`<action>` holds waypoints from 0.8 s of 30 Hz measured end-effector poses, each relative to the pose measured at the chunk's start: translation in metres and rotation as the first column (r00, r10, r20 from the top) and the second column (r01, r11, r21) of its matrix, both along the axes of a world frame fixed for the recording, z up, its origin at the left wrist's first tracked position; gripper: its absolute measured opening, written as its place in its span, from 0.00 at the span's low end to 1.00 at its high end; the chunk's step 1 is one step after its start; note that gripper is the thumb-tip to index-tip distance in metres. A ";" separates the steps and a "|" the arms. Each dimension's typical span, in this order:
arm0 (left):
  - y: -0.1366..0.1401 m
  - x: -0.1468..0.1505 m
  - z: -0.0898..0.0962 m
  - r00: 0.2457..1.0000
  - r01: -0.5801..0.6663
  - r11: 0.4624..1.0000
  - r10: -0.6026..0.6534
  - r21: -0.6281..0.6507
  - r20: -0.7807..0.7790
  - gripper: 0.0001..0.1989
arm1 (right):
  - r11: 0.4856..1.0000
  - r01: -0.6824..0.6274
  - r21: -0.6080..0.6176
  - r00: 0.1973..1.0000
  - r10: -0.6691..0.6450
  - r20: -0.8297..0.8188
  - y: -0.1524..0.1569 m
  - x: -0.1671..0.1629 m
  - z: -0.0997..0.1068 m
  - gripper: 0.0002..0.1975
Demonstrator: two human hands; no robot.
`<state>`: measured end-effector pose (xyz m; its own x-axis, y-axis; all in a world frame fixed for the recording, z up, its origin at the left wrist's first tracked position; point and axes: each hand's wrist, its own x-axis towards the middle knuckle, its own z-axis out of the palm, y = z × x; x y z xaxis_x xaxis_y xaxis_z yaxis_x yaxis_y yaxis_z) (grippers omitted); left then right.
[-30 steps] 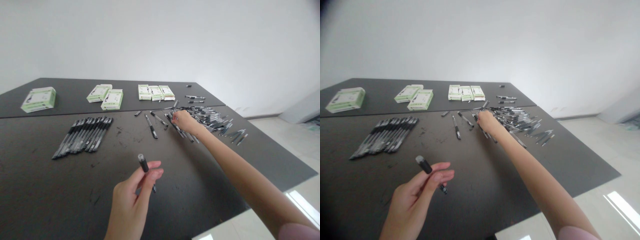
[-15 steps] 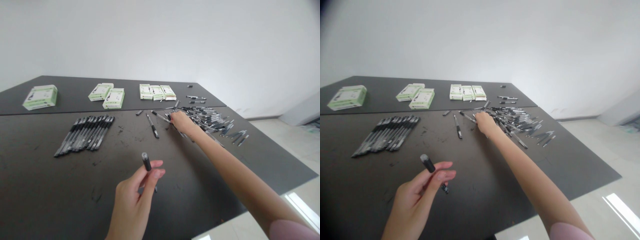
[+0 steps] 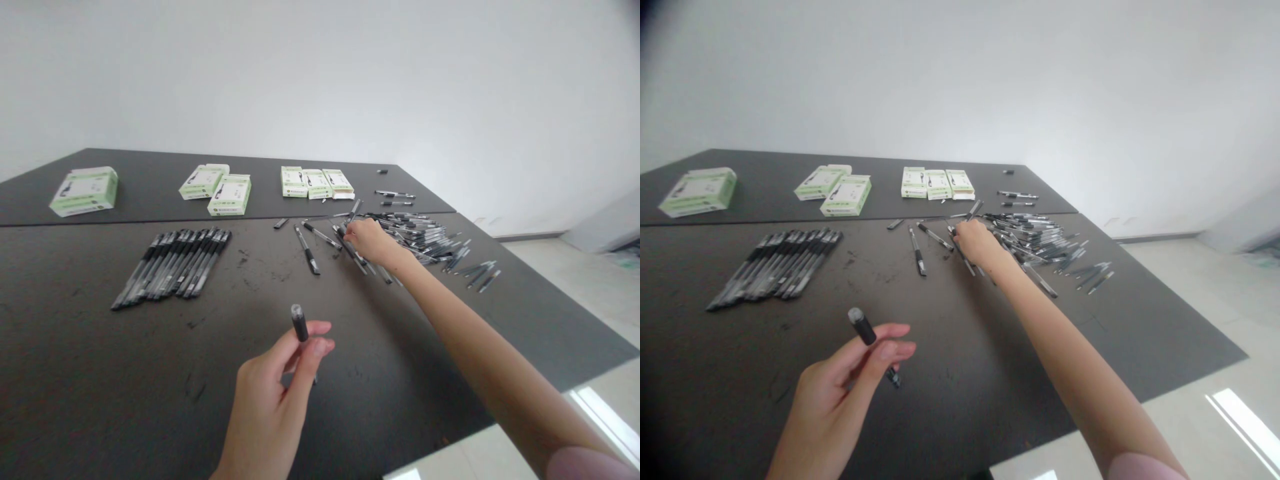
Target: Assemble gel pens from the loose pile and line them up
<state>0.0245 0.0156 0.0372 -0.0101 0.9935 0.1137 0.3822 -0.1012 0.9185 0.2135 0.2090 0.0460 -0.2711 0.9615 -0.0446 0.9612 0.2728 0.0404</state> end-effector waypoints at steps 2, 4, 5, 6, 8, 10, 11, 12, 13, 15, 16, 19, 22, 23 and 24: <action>0.000 0.000 0.001 1.000 -0.001 1.000 0.001 0.013 0.001 0.11 | 0.999 0.033 0.014 0.999 -0.034 0.025 0.001 0.002 0.000 0.14; 0.001 0.000 0.001 1.000 0.000 1.000 0.000 0.013 0.004 0.11 | 0.999 0.041 0.018 0.998 -0.042 0.039 0.001 0.002 -0.001 0.13; 0.001 0.001 0.001 1.000 -0.001 1.000 0.000 0.013 0.007 0.11 | 0.999 0.037 0.017 0.998 -0.038 0.042 0.000 0.001 -0.002 0.13; 0.001 0.001 0.001 1.000 0.000 1.000 0.000 0.010 0.009 0.11 | 0.999 0.030 0.016 0.999 -0.030 0.044 -0.001 -0.001 -0.002 0.13; 0.001 0.001 0.001 1.000 -0.001 1.000 0.001 -0.003 0.011 0.11 | 1.000 0.011 0.007 0.999 -0.011 0.046 -0.001 -0.005 -0.003 0.14; 0.000 0.002 0.001 1.000 -0.004 1.000 0.004 -0.014 0.016 0.11 | 1.000 -0.005 -0.006 0.999 0.005 0.045 0.000 -0.009 -0.005 0.14; 0.000 0.002 0.001 1.000 -0.005 1.000 0.005 -0.018 0.017 0.11 | 1.000 -0.010 -0.012 0.999 0.010 0.045 0.001 -0.009 -0.006 0.14; 0.000 0.002 0.001 1.000 -0.007 1.000 0.007 -0.019 0.021 0.11 | 1.000 -0.011 -0.015 0.999 0.012 0.044 0.003 -0.010 -0.007 0.13; 0.000 0.002 0.002 1.000 -0.007 1.000 0.007 -0.015 0.025 0.11 | 1.000 -0.011 -0.017 0.999 0.012 0.043 0.004 -0.009 -0.008 0.13; 0.000 0.003 0.003 1.000 -0.005 1.000 0.005 -0.012 0.024 0.11 | 1.000 -0.004 -0.016 0.999 0.005 0.042 0.007 -0.008 -0.008 0.13; -0.001 0.002 0.003 1.000 -0.001 1.000 0.001 -0.008 0.022 0.11 | 1.000 0.000 -0.014 0.999 0.000 0.041 0.008 -0.007 -0.008 0.13; -0.001 0.002 0.002 1.000 -0.004 1.000 0.004 0.004 0.013 0.11 | 1.000 0.017 0.003 0.999 -0.017 0.035 0.009 -0.006 -0.006 0.14; -0.001 0.002 0.001 1.000 -0.005 1.000 0.005 0.009 0.012 0.11 | 0.999 0.038 0.011 0.999 -0.039 0.033 0.010 -0.005 -0.005 0.14; -0.001 0.002 0.001 1.000 -0.003 1.000 0.003 0.011 0.010 0.11 | 0.999 0.044 0.008 0.998 -0.044 0.034 0.011 -0.005 -0.005 0.14; -0.001 0.002 0.001 1.000 0.001 1.000 -0.001 0.010 0.008 0.10 | 0.999 0.045 0.004 0.998 -0.045 0.034 0.011 -0.005 -0.006 0.14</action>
<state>0.0261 0.0146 0.0378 -0.0101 0.9923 0.1237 0.3748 -0.1109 0.9204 0.2083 0.2205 0.0400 -0.2259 0.9729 -0.0498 0.9706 0.2291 0.0739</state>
